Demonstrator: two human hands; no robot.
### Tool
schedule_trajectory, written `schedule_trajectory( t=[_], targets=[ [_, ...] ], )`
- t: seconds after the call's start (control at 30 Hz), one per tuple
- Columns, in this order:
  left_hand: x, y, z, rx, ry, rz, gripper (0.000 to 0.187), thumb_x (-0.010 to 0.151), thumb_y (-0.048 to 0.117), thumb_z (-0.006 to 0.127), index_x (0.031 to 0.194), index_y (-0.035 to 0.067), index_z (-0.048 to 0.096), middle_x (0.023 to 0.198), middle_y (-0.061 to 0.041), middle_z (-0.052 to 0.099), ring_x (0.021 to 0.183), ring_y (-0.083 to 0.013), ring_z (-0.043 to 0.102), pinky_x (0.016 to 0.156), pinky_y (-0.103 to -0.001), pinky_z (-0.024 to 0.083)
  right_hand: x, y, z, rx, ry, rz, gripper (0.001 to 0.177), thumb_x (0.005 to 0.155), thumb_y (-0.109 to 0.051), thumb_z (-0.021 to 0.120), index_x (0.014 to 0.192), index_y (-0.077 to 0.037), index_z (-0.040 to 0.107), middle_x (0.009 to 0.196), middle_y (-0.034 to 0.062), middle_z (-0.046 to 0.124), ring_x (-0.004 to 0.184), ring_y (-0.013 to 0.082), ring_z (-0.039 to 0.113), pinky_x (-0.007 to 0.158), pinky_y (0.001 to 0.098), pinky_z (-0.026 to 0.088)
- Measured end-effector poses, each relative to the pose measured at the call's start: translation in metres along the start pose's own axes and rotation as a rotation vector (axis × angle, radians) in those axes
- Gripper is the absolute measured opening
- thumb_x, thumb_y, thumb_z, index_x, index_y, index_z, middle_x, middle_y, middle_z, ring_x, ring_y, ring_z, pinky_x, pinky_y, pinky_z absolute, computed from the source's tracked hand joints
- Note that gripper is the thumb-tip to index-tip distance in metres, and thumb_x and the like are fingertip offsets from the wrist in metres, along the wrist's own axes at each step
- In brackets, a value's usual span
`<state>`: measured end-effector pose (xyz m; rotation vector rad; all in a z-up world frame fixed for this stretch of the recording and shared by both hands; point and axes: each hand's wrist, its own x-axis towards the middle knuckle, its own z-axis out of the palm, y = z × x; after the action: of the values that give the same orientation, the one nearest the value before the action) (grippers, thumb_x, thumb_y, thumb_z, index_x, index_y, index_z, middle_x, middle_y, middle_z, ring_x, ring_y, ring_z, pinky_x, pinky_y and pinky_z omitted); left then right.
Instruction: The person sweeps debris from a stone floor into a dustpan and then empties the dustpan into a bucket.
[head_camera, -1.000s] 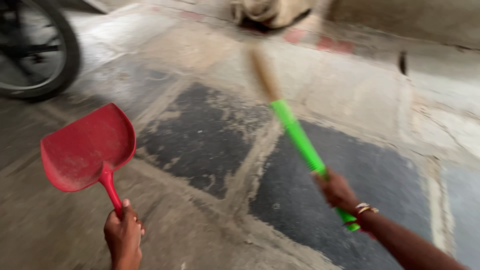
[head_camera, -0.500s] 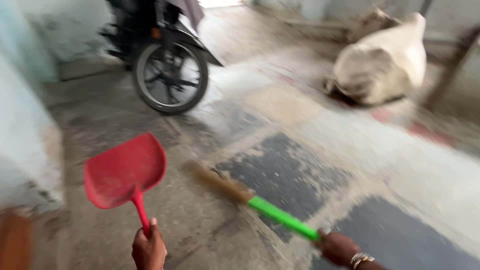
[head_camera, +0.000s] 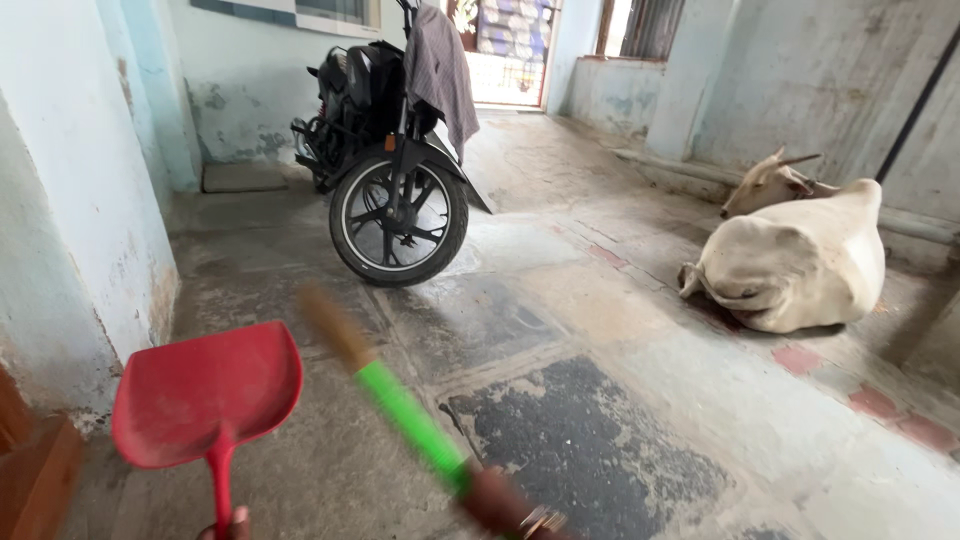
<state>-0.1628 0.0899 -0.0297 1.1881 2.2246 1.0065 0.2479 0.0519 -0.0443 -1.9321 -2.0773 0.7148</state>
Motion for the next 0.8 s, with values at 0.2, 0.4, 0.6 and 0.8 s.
schedule_trajectory(
  t=[0.2, 0.4, 0.6, 0.8],
  targets=[
    [-0.026, -0.061, -0.048, 0.035, 0.057, 0.072, 0.064, 0.101, 0.061, 0.050, 0.102, 0.001, 0.072, 0.089, -0.027, 0.071, 0.088, -0.0472, 0.069, 0.080, -0.056, 0.051, 0.028, -0.009, 0.121, -0.818, 0.464, -0.711, 0.023, 0.094, -0.022, 0.059, 0.105, -0.003, 0.060, 0.068, 0.0061, 0.062, 0.057, 0.0250, 0.064, 0.049, 0.0421, 0.049],
    [-0.064, -0.083, -0.110, 0.050, 0.220, 0.148, 0.059, 0.102, 0.055, 0.052, 0.097, -0.001, 0.069, 0.085, -0.024, 0.070, 0.085, -0.0459, 0.067, 0.076, -0.054, 0.051, 0.056, 0.024, 0.058, -0.560, 0.028, -0.063, 0.026, 0.103, -0.024, 0.049, 0.111, -0.001, 0.059, 0.082, 0.0132, 0.071, 0.067, 0.0257, 0.073, 0.055, 0.0424, 0.058],
    [-0.087, -0.075, -0.156, -0.189, 0.195, 0.031, 0.056, 0.104, 0.050, 0.056, 0.083, -0.001, 0.060, 0.062, -0.013, 0.056, 0.054, -0.0266, 0.057, 0.054, -0.044, 0.045, 0.048, -0.002, 0.052, 0.409, 0.105, 0.199, 0.057, 0.104, -0.043, 0.053, 0.097, 0.013, 0.059, 0.067, 0.0198, 0.070, 0.052, 0.0300, 0.072, 0.049, 0.0427, 0.059],
    [-0.090, -0.057, -0.150, -0.438, 0.137, -0.014, 0.046, 0.106, 0.044, 0.057, 0.093, 0.000, 0.059, 0.065, -0.001, 0.046, 0.049, -0.0138, 0.044, 0.044, -0.033, 0.038, 0.072, -0.053, 0.076, 0.220, -0.027, -0.052, 0.046, 0.100, -0.041, 0.057, 0.110, 0.005, 0.054, 0.083, 0.0234, 0.071, 0.071, 0.0388, 0.072, 0.063, 0.0512, 0.059]
  ],
)
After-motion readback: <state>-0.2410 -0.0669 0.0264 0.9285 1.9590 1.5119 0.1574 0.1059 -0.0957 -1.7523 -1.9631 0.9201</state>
